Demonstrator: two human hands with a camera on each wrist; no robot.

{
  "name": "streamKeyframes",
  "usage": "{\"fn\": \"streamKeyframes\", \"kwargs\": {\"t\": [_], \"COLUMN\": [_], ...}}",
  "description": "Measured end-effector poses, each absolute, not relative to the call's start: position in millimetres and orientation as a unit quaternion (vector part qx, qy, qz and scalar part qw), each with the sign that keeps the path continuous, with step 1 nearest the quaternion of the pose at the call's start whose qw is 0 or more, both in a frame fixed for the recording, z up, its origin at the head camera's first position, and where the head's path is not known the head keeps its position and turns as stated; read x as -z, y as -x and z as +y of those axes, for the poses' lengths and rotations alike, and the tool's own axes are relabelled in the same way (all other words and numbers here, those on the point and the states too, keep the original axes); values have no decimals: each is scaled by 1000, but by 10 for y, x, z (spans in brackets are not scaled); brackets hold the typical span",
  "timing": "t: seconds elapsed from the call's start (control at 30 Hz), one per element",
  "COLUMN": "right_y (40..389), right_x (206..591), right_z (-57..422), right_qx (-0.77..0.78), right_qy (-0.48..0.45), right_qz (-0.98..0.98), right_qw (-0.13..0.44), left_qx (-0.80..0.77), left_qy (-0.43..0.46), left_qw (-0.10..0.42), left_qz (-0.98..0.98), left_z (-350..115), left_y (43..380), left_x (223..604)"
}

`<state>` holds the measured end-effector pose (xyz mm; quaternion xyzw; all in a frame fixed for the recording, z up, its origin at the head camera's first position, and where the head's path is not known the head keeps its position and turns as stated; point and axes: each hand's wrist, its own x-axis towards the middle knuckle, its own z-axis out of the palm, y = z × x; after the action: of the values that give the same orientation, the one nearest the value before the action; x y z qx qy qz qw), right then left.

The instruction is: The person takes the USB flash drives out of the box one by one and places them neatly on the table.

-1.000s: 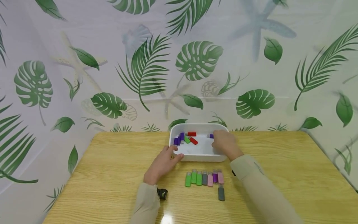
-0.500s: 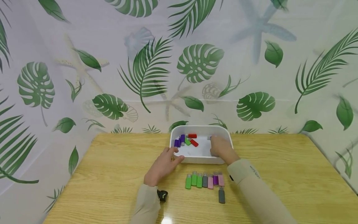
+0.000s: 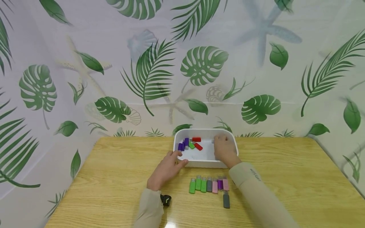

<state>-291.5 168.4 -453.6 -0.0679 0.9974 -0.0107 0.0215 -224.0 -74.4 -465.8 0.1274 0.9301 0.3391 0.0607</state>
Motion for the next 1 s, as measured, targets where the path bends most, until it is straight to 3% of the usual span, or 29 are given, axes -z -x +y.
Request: {"fn": "streamKeyframes", "kwargs": {"t": [0.17,1.0], "right_y": [2949,3024], "right_x": [4589,4587], "right_z": [1675,1711], "right_qx": [18,21], "right_qy": [49,62], "right_qz": [998,995], "right_qw": [47,70], "left_qx": [-341,-347], "left_qy": [-132,-137], "left_qw": [56,56], "left_qz": [929,926], "left_z": [-741,-748], "left_y": [2242,2231], "left_x": [4659,4662]}}
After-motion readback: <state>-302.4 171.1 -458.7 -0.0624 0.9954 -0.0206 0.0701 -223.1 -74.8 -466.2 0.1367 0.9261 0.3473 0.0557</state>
